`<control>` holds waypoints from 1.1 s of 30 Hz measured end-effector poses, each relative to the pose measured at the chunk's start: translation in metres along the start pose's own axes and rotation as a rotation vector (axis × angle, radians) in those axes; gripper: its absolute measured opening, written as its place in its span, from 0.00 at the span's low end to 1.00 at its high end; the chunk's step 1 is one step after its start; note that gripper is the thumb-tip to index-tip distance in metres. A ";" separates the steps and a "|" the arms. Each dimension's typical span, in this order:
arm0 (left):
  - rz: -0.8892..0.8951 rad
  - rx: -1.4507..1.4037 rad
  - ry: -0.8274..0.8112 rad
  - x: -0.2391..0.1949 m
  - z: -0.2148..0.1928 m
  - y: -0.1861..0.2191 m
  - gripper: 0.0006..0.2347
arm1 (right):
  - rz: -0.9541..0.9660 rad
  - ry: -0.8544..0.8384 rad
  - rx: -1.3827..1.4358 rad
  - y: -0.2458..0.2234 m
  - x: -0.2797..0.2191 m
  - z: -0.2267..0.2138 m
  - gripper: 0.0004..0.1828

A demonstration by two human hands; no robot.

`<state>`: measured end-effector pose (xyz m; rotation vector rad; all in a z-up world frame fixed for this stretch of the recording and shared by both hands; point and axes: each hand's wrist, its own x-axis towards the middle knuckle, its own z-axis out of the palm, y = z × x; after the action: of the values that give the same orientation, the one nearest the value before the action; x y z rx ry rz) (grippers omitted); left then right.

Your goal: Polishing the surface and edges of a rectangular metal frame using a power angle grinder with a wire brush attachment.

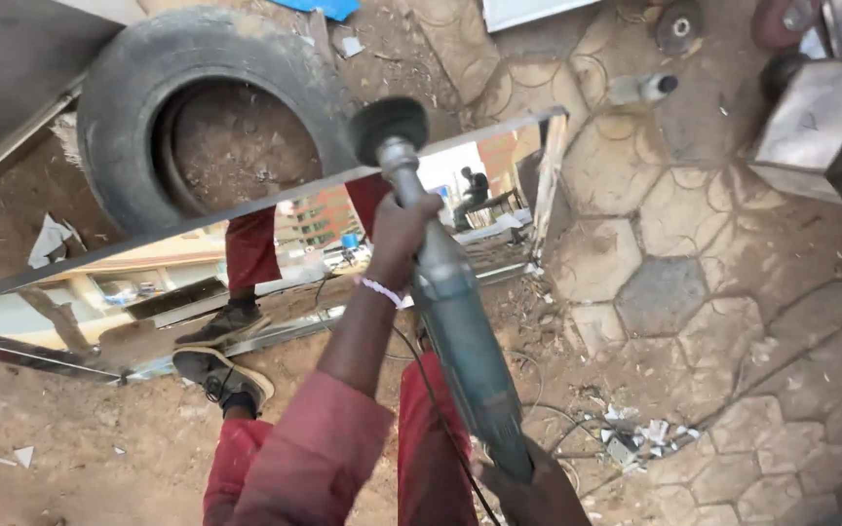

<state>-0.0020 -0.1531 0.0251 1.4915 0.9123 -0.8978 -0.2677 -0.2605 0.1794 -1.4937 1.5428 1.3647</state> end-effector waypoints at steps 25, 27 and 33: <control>-0.075 0.246 -0.215 0.061 0.184 0.022 0.29 | -0.110 0.012 0.417 -0.025 0.050 -0.117 0.17; -0.074 0.187 -0.212 0.056 0.173 0.022 0.28 | -0.131 0.001 0.429 -0.023 0.052 -0.116 0.18; -0.165 -0.257 -0.121 0.047 0.084 0.005 0.25 | -0.056 -0.076 0.167 -0.036 0.026 -0.074 0.17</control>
<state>0.0171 -0.2343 -0.0235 1.1430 1.0307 -0.9408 -0.2218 -0.3322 0.1679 -1.3582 1.5166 1.2152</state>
